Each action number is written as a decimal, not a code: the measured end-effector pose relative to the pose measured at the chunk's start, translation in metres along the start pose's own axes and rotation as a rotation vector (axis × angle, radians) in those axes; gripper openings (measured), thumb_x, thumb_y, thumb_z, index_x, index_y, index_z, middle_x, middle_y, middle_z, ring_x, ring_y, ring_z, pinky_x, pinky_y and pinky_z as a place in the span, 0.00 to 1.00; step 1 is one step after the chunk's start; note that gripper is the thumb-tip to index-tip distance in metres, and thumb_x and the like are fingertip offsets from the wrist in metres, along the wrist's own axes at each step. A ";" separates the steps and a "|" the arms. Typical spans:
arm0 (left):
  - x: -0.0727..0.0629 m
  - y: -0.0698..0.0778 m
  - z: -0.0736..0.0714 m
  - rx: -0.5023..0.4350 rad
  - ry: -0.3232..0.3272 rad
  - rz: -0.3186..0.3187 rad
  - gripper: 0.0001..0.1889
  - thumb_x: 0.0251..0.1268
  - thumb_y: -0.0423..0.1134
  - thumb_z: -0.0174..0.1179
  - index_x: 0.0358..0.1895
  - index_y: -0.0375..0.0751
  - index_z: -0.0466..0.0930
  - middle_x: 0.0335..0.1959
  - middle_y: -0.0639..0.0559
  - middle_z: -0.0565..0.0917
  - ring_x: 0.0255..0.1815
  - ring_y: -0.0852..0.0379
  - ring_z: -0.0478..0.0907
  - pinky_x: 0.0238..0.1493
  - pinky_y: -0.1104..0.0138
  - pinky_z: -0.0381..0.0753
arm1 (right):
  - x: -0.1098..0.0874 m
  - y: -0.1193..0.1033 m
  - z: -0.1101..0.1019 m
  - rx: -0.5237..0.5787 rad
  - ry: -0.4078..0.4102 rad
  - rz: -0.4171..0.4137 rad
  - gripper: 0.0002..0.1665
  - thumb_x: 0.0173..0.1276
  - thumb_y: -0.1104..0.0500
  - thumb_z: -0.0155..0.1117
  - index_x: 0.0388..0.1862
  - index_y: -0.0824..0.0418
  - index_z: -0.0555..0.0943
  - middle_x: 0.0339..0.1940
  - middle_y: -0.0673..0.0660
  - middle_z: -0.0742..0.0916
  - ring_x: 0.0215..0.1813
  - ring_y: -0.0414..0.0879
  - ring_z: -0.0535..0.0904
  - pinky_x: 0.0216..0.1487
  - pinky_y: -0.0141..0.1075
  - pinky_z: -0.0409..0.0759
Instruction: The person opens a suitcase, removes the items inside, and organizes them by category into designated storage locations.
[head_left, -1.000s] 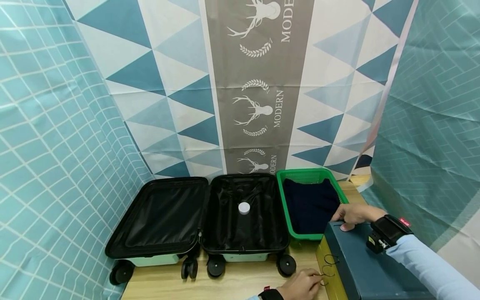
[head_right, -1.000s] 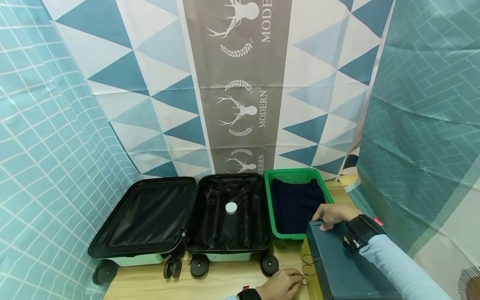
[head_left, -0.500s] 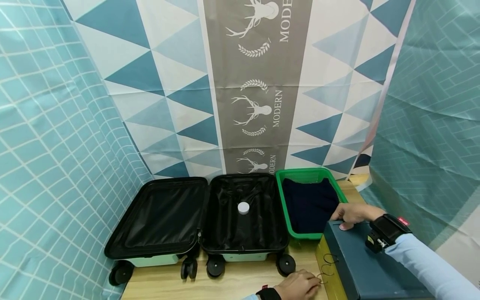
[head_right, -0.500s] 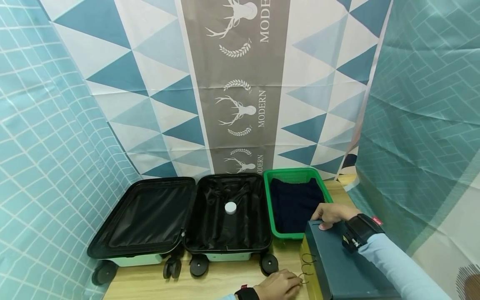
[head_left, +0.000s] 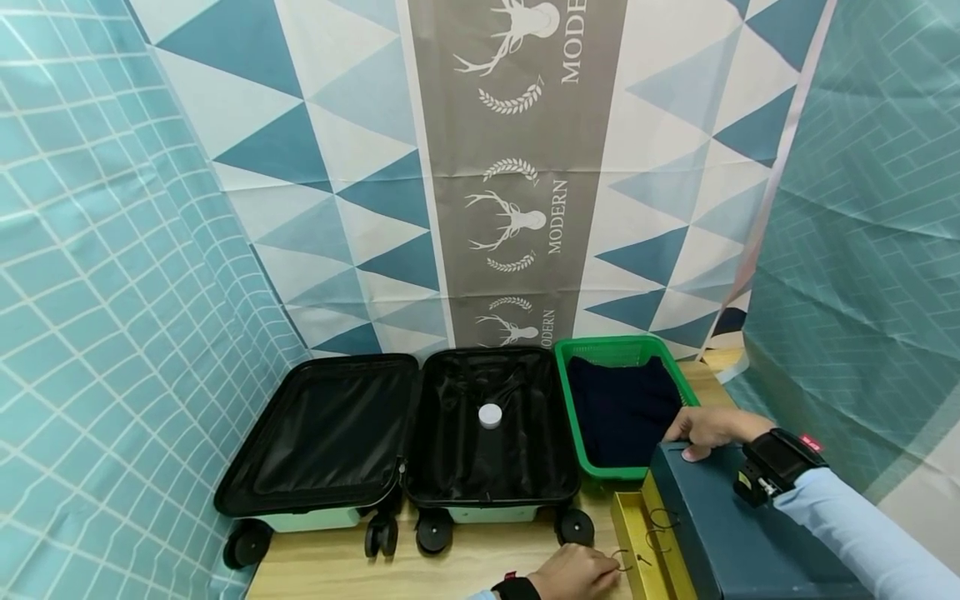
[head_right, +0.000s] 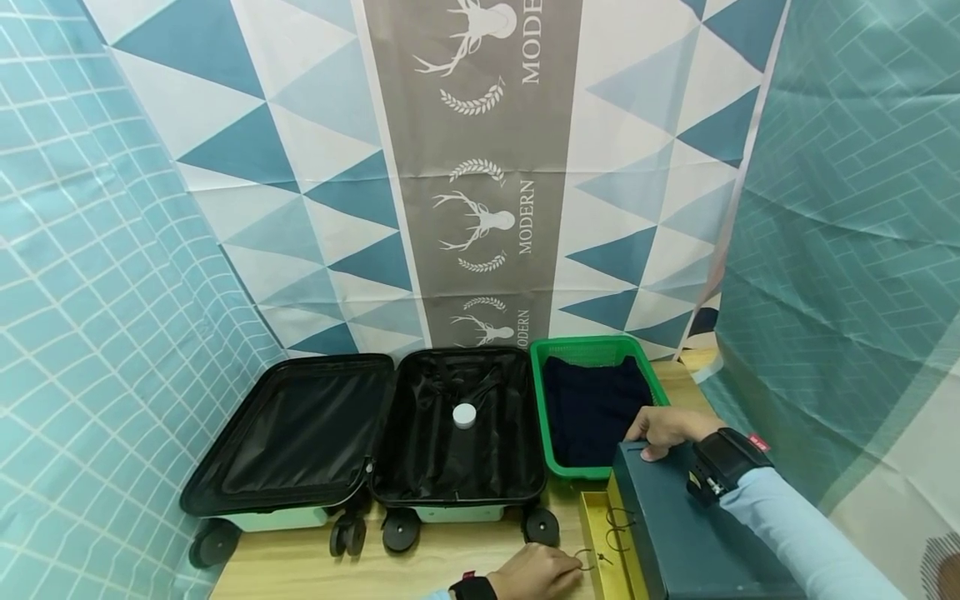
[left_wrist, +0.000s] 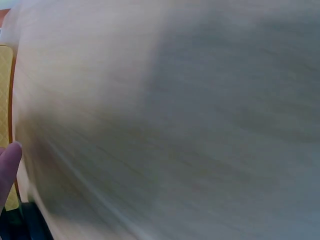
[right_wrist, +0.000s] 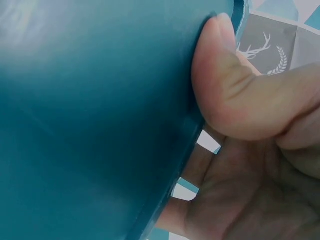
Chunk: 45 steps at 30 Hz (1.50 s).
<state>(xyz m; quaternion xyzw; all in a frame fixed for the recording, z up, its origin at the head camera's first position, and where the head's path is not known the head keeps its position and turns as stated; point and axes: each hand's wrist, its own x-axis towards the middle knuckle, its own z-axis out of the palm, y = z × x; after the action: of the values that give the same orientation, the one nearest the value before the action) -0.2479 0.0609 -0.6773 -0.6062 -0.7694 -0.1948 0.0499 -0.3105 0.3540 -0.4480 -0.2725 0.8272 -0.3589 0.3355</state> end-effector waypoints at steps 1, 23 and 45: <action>-0.003 -0.001 -0.001 0.002 0.010 -0.004 0.09 0.76 0.38 0.56 0.33 0.49 0.80 0.22 0.64 0.76 0.21 0.79 0.65 0.27 0.87 0.58 | 0.000 0.000 0.000 -0.002 0.001 0.002 0.14 0.64 0.78 0.57 0.39 0.67 0.86 0.27 0.49 0.80 0.26 0.39 0.65 0.29 0.32 0.61; -0.024 -0.011 -0.015 0.057 0.213 0.076 0.11 0.73 0.41 0.59 0.53 0.51 0.86 0.28 0.63 0.85 0.24 0.76 0.76 0.32 0.86 0.69 | -0.001 0.004 0.004 0.013 -0.009 -0.027 0.14 0.56 0.83 0.54 0.34 0.71 0.82 0.22 0.51 0.75 0.25 0.38 0.62 0.27 0.33 0.58; 0.022 -0.168 -0.130 0.589 -0.053 -0.603 0.07 0.69 0.44 0.62 0.45 0.49 0.84 0.35 0.51 0.85 0.33 0.51 0.82 0.31 0.59 0.81 | 0.003 -0.002 -0.001 0.009 -0.004 0.029 0.12 0.65 0.78 0.58 0.38 0.68 0.86 0.26 0.50 0.80 0.25 0.38 0.64 0.28 0.32 0.60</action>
<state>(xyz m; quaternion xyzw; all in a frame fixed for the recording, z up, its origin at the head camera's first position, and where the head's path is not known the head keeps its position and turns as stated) -0.4341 0.0024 -0.5916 -0.3185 -0.9363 0.0430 0.1420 -0.3131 0.3513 -0.4471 -0.2598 0.8287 -0.3575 0.3434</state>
